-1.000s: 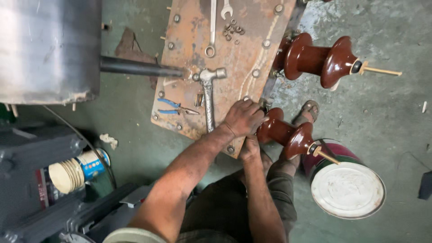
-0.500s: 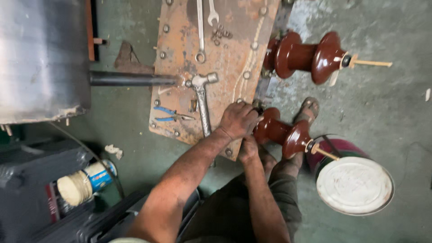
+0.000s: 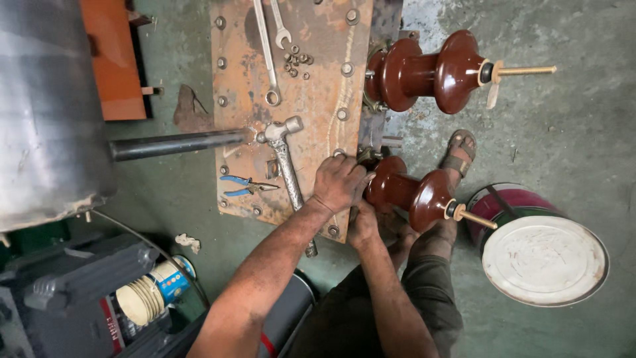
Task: The person assembles brown insulator components onto a metal plate by inserting threaded rods and tightening nuts with a wrench. They handle multiple insulators one at a time, aligning them with holes in the plate and securing them with fasteners.
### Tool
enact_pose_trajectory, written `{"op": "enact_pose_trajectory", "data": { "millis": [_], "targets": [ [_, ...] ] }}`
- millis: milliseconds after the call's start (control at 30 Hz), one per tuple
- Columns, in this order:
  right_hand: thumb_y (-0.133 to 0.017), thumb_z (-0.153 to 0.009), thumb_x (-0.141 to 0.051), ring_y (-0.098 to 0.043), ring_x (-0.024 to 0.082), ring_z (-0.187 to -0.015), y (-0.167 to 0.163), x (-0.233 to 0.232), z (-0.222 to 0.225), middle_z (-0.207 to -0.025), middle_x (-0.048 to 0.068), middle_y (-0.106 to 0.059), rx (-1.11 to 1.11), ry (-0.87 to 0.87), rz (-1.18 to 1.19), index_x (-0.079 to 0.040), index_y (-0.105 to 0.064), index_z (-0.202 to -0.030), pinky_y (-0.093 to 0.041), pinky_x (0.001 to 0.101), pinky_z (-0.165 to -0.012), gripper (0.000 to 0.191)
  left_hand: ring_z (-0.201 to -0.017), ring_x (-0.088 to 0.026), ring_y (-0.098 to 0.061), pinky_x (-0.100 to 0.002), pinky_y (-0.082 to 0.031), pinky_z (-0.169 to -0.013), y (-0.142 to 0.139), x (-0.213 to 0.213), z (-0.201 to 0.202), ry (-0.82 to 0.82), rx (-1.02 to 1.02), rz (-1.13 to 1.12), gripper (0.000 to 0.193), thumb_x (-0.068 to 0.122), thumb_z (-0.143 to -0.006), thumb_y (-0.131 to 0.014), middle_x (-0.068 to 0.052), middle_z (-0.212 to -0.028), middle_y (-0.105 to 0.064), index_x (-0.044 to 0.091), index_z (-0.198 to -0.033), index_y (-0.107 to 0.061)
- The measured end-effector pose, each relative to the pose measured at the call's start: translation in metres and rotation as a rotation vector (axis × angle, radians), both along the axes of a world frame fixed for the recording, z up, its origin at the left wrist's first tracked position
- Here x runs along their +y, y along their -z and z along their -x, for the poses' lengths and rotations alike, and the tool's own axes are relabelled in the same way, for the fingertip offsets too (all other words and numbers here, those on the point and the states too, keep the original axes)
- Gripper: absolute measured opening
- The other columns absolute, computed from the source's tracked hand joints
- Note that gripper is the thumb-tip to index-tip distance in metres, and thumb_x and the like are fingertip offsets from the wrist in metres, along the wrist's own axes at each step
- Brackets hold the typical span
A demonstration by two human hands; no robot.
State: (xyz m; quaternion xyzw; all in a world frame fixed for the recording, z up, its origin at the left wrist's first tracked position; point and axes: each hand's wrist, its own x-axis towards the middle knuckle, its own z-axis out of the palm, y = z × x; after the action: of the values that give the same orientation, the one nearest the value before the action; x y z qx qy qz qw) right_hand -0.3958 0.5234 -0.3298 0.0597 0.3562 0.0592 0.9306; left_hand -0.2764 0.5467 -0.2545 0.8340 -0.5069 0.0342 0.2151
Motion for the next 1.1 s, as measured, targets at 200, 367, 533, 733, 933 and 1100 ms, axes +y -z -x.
{"op": "enact_pose_trajectory", "data": {
  "millis": [200,367,533,733,933,1100],
  "targets": [
    [-0.063,-0.096,-0.023,-0.071,0.025,-0.105,0.015,0.007,0.013,-0.118,0.013,-0.072,-0.333,0.085,0.184,0.003,-0.07,-0.119,-0.058,0.0426,-0.095,0.035,-0.078,-0.028,-0.057,-0.043,-0.046,-0.067,0.001,0.001,0.003,0.009,-0.009,-0.006,0.022,0.024,-0.085,-0.079,-0.008,-0.085,-0.057,0.012,-0.081,-0.061],
    [-0.061,-0.094,-0.013,-0.073,0.027,-0.101,0.02,0.003,-0.001,-0.113,0.015,-0.073,0.016,-0.085,-0.05,0.002,-0.069,-0.116,-0.06,0.0433,-0.092,0.028,-0.076,-0.029,-0.057,-0.044,-0.045,-0.066,0.004,0.001,0.002,-0.008,-0.008,-0.031,0.027,0.026,-0.087,-0.079,-0.007,-0.08,-0.055,0.013,-0.077,-0.058],
    [-0.061,-0.094,-0.015,-0.072,0.027,-0.096,0.011,0.005,-0.003,-0.111,0.016,-0.073,0.089,-0.152,0.009,0.002,-0.067,-0.115,-0.06,0.0438,-0.087,0.027,-0.076,-0.029,-0.057,-0.043,-0.045,-0.066,0.003,0.0,0.001,0.007,0.008,-0.006,0.024,0.025,-0.087,-0.078,-0.008,-0.083,-0.056,0.012,-0.08,-0.059],
    [-0.057,-0.093,0.003,-0.071,0.025,-0.1,-0.004,0.001,0.023,-0.111,0.015,-0.072,0.103,-0.051,0.157,0.004,-0.066,-0.115,-0.059,0.039,-0.09,0.024,-0.077,-0.028,-0.057,-0.043,-0.046,-0.068,0.003,0.0,0.001,-0.004,0.013,0.001,0.023,0.025,-0.086,-0.078,-0.007,-0.083,-0.056,0.011,-0.08,-0.06],
    [-0.059,-0.098,-0.002,-0.068,0.021,-0.096,-0.003,0.011,0.018,-0.113,0.01,-0.07,0.243,-0.066,0.37,0.0,-0.066,-0.122,-0.055,0.0332,-0.083,0.026,-0.079,-0.029,-0.057,-0.045,-0.048,-0.07,0.003,0.003,0.001,-0.019,0.027,-0.015,0.022,0.024,-0.085,-0.077,-0.008,-0.083,-0.057,0.013,-0.079,-0.059],
    [-0.06,-0.094,-0.006,-0.07,0.024,-0.093,0.008,0.024,0.002,-0.109,0.011,-0.07,0.442,-0.033,0.38,0.001,-0.064,-0.118,-0.059,0.04,-0.077,0.025,-0.082,-0.029,-0.059,-0.045,-0.049,-0.072,0.003,0.006,0.0,-0.015,0.014,0.021,0.02,0.023,-0.085,-0.076,-0.007,-0.087,-0.058,0.012,-0.081,-0.06]
  ]
}}
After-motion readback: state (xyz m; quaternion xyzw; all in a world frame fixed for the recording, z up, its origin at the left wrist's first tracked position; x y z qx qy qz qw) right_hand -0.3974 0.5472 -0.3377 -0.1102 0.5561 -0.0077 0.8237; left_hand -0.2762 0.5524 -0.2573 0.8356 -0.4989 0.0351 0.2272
